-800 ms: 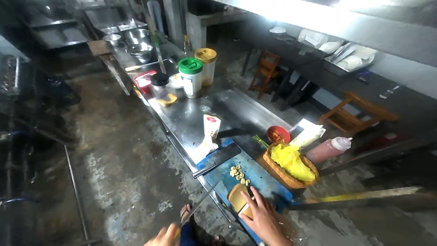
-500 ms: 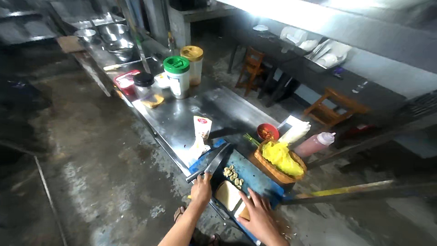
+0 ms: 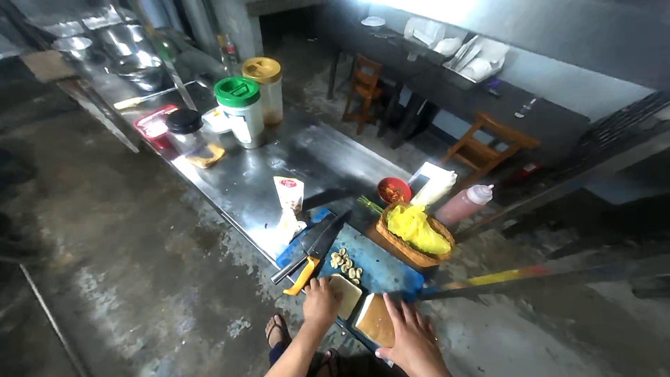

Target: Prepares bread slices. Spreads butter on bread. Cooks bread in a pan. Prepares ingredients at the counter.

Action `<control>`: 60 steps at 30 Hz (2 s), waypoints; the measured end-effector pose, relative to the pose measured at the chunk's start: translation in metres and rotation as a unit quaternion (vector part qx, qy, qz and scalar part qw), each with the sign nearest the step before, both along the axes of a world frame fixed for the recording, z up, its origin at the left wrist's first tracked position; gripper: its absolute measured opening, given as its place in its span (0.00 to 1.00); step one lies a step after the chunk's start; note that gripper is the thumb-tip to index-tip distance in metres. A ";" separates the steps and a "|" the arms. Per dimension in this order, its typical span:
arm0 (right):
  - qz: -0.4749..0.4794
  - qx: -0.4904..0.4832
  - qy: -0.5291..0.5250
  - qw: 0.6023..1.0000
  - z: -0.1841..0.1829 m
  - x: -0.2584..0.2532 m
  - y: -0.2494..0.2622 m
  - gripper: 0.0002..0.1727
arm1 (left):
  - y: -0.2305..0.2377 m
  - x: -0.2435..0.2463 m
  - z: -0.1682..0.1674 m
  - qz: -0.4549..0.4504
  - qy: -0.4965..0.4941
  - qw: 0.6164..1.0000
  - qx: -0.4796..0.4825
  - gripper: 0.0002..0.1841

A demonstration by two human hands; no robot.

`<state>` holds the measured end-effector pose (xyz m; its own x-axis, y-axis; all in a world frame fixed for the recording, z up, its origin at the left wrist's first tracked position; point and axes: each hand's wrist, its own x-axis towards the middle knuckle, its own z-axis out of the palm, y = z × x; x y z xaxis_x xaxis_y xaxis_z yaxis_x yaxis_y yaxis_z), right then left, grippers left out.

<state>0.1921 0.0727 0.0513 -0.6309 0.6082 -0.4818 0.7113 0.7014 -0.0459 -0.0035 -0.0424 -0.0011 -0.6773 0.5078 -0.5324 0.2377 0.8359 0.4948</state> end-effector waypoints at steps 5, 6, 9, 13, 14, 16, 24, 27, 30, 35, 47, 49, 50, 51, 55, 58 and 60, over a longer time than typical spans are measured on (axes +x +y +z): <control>0.017 -0.001 0.016 1.000 -0.005 -0.001 0.009 0.74 | 0.004 -0.001 -0.014 0.048 -0.029 0.998 0.004 0.39; 0.021 -0.003 0.020 1.000 -0.006 -0.001 0.011 0.74 | 0.005 -0.002 -0.015 0.047 -0.031 0.998 0.002 0.38; 0.032 -0.009 0.026 0.999 -0.005 0.001 0.015 0.72 | 0.007 0.001 -0.017 0.038 -0.031 0.999 -0.003 0.33; 0.031 -0.020 0.046 0.998 -0.004 0.005 0.022 0.71 | 0.000 0.011 -0.017 0.038 -0.016 0.998 0.042 0.34; 0.027 -0.023 0.056 0.998 -0.004 0.008 0.024 0.71 | -0.004 0.017 -0.014 0.045 -0.002 0.997 0.059 0.34; 0.007 -0.035 0.098 0.995 -0.005 0.018 0.030 0.71 | -0.017 0.028 -0.005 0.062 0.022 0.993 0.102 0.33; -0.039 -0.127 0.450 0.883 0.005 0.075 0.029 0.75 | -0.021 0.094 0.041 0.227 -0.406 0.824 0.322 0.30; -0.041 -0.128 0.522 0.842 0.000 0.072 0.018 0.77 | 0.004 0.106 0.064 0.246 -0.436 0.773 0.389 0.33; -0.087 -0.151 0.543 0.821 -0.015 0.065 0.013 0.79 | 0.015 0.106 0.076 0.205 -0.381 0.791 0.433 0.32; -0.100 -0.154 0.516 0.837 -0.027 0.066 0.010 0.80 | 0.011 0.108 0.070 0.163 -0.322 0.823 0.438 0.30; -0.235 -0.277 0.501 0.785 -0.013 0.118 -0.011 0.63 | 0.007 0.122 0.059 0.123 -0.290 0.867 0.386 0.23; -0.271 -0.286 0.527 0.753 -0.006 0.120 -0.015 0.53 | 0.013 0.115 0.063 0.139 -0.297 0.871 0.365 0.21; -0.293 -0.279 0.531 0.745 -0.002 0.121 -0.017 0.48 | 0.016 0.111 0.064 0.144 -0.302 0.872 0.357 0.19; -0.312 -0.269 0.529 0.742 0.001 0.121 -0.018 0.44 | 0.018 0.106 0.065 0.144 -0.307 0.874 0.348 0.18; -0.363 -0.215 0.512 0.748 -0.004 0.121 -0.020 0.35 | 0.024 0.094 0.064 0.114 -0.304 0.887 0.327 0.16; -0.395 -0.215 0.534 0.716 -0.007 0.117 -0.023 0.27 | 0.029 0.090 0.063 0.100 -0.309 0.889 0.324 0.14; -0.414 -0.219 0.541 0.699 -0.004 0.113 -0.025 0.21 | 0.030 0.087 0.062 0.089 -0.314 0.889 0.320 0.12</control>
